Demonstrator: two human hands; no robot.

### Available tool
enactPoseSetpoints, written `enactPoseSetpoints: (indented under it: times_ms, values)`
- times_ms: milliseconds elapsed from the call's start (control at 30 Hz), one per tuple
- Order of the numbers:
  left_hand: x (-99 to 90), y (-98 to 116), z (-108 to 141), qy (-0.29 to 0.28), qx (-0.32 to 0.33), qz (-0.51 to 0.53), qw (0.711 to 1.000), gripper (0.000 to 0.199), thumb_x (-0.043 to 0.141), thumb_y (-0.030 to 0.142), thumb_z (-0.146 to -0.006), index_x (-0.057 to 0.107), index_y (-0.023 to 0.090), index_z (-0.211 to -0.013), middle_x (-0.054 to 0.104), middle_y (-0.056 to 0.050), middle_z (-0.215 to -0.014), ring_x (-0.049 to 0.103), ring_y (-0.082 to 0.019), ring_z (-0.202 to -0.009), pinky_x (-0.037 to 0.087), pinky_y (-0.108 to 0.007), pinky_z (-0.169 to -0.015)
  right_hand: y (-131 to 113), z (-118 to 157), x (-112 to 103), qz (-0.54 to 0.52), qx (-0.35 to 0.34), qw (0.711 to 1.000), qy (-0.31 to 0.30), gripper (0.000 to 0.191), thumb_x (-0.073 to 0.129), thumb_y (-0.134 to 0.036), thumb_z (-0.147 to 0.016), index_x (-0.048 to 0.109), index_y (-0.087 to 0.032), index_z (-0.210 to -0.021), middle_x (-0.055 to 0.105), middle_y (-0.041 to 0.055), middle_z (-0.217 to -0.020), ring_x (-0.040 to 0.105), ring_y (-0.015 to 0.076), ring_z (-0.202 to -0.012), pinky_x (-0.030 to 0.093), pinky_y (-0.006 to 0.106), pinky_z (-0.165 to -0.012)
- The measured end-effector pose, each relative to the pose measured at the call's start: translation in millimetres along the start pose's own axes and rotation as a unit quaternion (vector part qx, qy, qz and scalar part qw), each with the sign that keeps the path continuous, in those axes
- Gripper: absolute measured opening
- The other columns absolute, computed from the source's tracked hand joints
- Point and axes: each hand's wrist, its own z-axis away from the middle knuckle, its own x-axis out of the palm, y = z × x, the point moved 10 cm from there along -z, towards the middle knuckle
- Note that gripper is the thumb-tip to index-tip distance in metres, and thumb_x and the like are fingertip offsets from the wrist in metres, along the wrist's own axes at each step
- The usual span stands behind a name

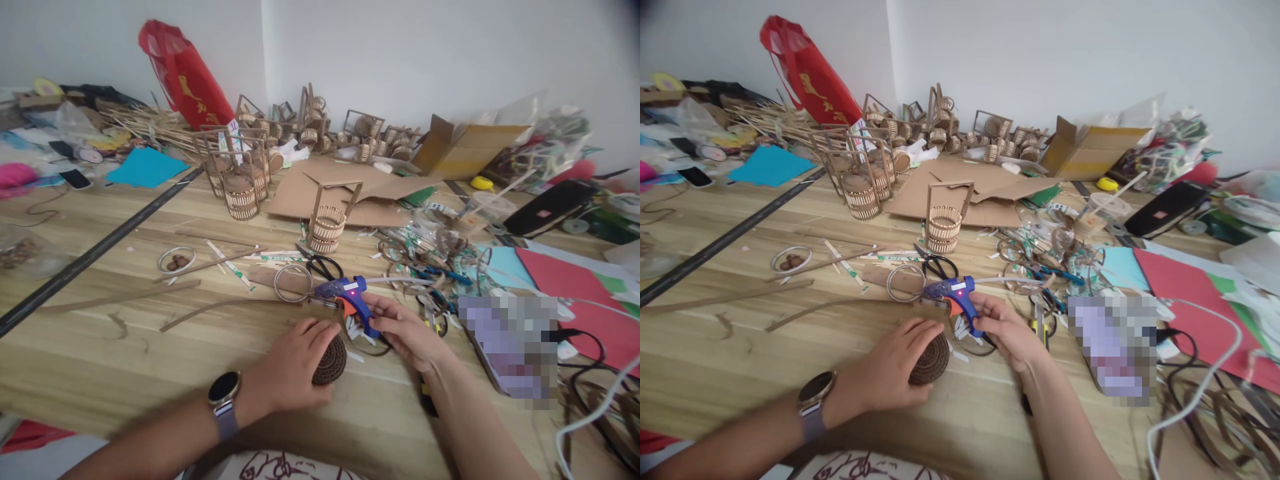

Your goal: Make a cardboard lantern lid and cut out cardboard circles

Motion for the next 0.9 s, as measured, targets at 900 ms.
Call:
enactPoseSetpoints:
  times_ms: [900]
  values:
    - [4.4, -15.2, 0.7, -0.017, 0.004, -0.059, 0.998, 0.096, 0.069, 0.064, -0.079, 0.033, 0.009, -0.149, 0.037, -0.024, -0.156, 0.03, -0.035, -0.147, 0.031, -0.051, -0.119, 6.7, 7.0, -11.3, -0.136, -0.001, 0.99, 0.03, 0.033, 0.094, -0.031, -0.055, 0.077, -0.021, -0.082, 0.072, 0.0011, -0.078, 0.065, 0.0144, -0.07, 0.054, 0.021, -0.057]
